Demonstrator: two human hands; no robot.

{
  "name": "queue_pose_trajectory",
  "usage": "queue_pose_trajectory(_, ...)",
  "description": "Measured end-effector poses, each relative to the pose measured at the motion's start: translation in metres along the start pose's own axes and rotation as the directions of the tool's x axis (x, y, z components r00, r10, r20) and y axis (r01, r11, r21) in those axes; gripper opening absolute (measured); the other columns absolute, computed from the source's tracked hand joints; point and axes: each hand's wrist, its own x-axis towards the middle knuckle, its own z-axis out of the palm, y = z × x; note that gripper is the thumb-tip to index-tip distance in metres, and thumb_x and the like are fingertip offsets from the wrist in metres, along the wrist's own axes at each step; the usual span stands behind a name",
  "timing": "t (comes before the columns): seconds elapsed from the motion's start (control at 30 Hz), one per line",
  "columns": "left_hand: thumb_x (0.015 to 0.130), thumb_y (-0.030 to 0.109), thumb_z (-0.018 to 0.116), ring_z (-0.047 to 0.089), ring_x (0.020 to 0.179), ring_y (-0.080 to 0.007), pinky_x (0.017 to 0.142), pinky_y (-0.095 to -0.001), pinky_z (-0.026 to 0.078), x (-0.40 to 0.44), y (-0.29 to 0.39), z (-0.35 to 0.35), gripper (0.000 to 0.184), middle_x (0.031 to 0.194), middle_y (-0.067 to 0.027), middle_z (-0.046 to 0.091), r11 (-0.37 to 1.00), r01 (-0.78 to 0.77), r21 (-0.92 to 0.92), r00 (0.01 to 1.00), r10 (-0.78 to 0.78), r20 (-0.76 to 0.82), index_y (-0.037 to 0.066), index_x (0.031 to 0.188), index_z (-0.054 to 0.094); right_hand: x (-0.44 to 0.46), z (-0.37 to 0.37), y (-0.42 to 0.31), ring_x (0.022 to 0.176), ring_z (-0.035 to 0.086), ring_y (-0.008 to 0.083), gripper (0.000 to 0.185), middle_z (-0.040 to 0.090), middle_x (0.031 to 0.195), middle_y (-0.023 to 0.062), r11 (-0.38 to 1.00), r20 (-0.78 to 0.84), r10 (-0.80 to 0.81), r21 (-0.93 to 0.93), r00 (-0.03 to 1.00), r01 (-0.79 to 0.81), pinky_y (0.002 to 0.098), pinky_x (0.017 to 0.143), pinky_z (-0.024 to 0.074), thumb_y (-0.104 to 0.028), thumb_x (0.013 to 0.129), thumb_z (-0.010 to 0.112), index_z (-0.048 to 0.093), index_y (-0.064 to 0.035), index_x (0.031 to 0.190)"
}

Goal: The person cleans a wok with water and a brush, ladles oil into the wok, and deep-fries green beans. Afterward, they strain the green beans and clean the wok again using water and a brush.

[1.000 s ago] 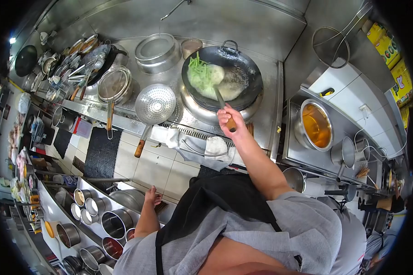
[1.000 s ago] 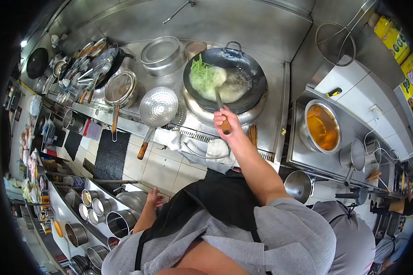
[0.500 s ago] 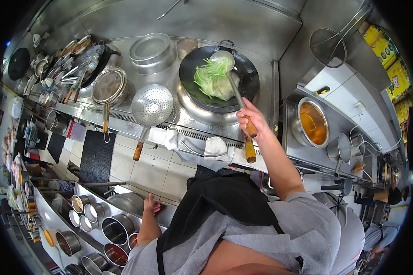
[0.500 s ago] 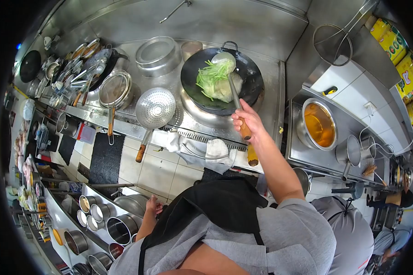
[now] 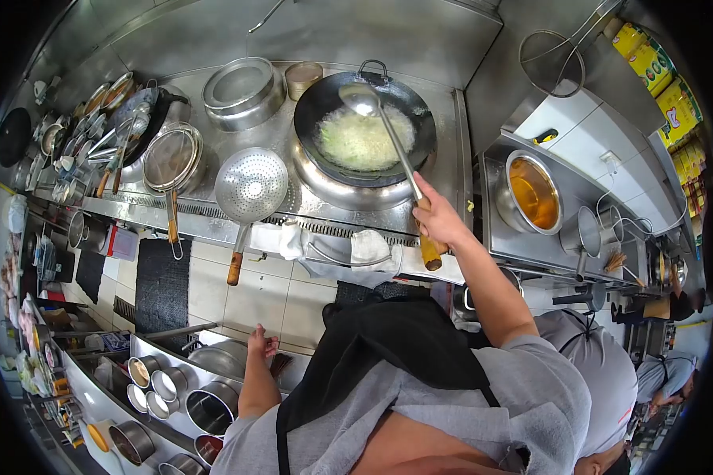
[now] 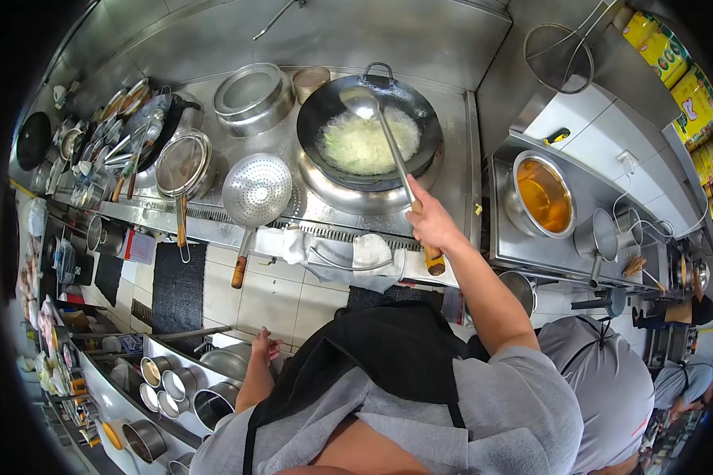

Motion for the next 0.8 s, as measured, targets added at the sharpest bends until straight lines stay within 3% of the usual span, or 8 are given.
queue_pose_trajectory(0.33, 0.096, 0.032, 0.045, 0.056, 0.054, -0.0188, 0.047, -0.0349, 0.047, 0.019, 0.021, 0.034, 0.037, 0.09, -0.0168, 0.068, 0.996, 0.018, 0.089, 0.992, -0.029, 0.124, 0.016, 0.13, 0.043, -0.044, 0.011, 0.0, 0.05, 0.047, 0.0092, 0.078, 0.046, 0.07, -0.0001, 0.994, 0.159, 0.1, 0.035, 0.982, -0.107, 0.026, 0.047, 0.0416, 0.004, 0.086, 0.052, 0.023, -0.0202, 0.155)
queue_pose_trajectory(0.47, 0.094, 0.02, 0.042, 0.053, 0.047, -0.0182, 0.041, -0.0367, 0.045, 0.026, 0.02, 0.042, 0.041, 0.087, -0.0197, 0.068, 0.989, 0.042, 0.139, 0.982, -0.067, 0.177, 0.012, 0.134, 0.04, -0.045, 0.008, 0.008, 0.049, 0.045, 0.0077, 0.078, 0.045, 0.07, -0.0014, 0.992, 0.225, 0.122, 0.014, 0.967, -0.128, 0.0256, 0.045, 0.0389, 0.003, 0.088, 0.05, 0.02, -0.0229, 0.155)
queue_pose_trajectory(0.5, 0.094, 0.02, 0.042, 0.053, 0.047, -0.0182, 0.041, -0.0367, 0.045, 0.027, 0.021, 0.044, 0.041, 0.087, -0.0197, 0.068, 0.988, 0.033, 0.149, 0.981, -0.06, 0.184, 0.012, 0.134, 0.04, -0.035, 0.006, 0.023, 0.05, 0.051, 0.0145, 0.078, 0.052, 0.069, 0.0069, 0.989, 0.237, 0.137, -0.085, 0.962, -0.12, 0.0321, 0.048, 0.0439, -0.001, 0.088, 0.051, 0.018, -0.0228, 0.156)
queue_pose_trajectory(0.53, 0.092, 0.017, 0.042, 0.053, 0.047, -0.0184, 0.041, -0.0364, 0.045, 0.028, 0.022, 0.044, 0.041, 0.086, -0.0194, 0.069, 0.982, 0.025, 0.189, 0.982, -0.059, 0.177, 0.012, 0.133, 0.041, -0.022, 0.006, 0.043, 0.05, 0.051, 0.0145, 0.078, 0.052, 0.069, 0.0069, 0.99, 0.227, 0.133, -0.079, 0.965, -0.118, 0.0321, 0.048, 0.0439, -0.001, 0.088, 0.051, 0.018, -0.0228, 0.156)
queue_pose_trajectory(0.6, 0.091, 0.015, 0.043, 0.053, 0.047, -0.0186, 0.041, -0.0361, 0.045, 0.025, 0.029, 0.043, 0.041, 0.085, -0.019, 0.069, 0.972, 0.014, 0.234, 0.985, -0.053, 0.163, 0.012, 0.132, 0.043, 0.0, 0.009, 0.068, 0.057, 0.062, 0.027, 0.078, 0.063, 0.081, 0.0189, 0.814, 0.113, -0.208, -0.531, 0.972, 0.236, 0.0409, 0.056, 0.0494, -0.005, 0.087, 0.051, 0.017, -0.0224, 0.155)
queue_pose_trajectory(0.63, 0.091, 0.014, 0.043, 0.053, 0.047, -0.0186, 0.042, -0.0362, 0.045, 0.021, 0.034, 0.044, 0.041, 0.085, -0.0187, 0.07, 0.968, -0.01, 0.249, 0.988, -0.029, 0.154, 0.012, 0.132, 0.043, 0.007, 0.01, 0.069, 0.077, 0.067, 0.0368, 0.078, 0.066, 0.096, 0.0254, 0.787, 0.093, -0.132, -0.595, 0.987, 0.162, 0.0464, 0.073, 0.0515, -0.007, 0.086, 0.05, 0.016, -0.0216, 0.155)
queue_pose_trajectory(0.67, 0.09, 0.014, 0.044, 0.054, 0.047, -0.0187, 0.043, -0.0362, 0.045, 0.018, 0.04, 0.043, 0.041, 0.084, -0.0185, 0.07, 0.964, -0.033, 0.264, 0.989, -0.006, 0.145, 0.012, 0.132, 0.044, 0.014, 0.01, 0.071, 0.077, 0.067, 0.0368, 0.078, 0.066, 0.096, 0.0254, 0.791, 0.09, -0.138, -0.589, 0.986, 0.164, 0.0464, 0.073, 0.0515, -0.007, 0.086, 0.05, 0.016, -0.0216, 0.155)
queue_pose_trajectory(0.8, 0.09, 0.013, 0.044, 0.054, 0.046, -0.0194, 0.042, -0.0365, 0.047, 0.001, 0.055, 0.041, 0.043, 0.084, -0.0192, 0.071, 0.976, -0.032, 0.218, 0.994, 0.008, 0.112, 0.011, 0.133, 0.043, 0.026, 0.013, 0.046, 0.094, 0.065, 0.0375, 0.083, 0.066, 0.1, 0.0252, 0.729, -0.037, 0.136, -0.672, 0.99, -0.126, 0.0464, 0.084, 0.0505, -0.002, 0.083, 0.05, 0.013, -0.0214, 0.155)
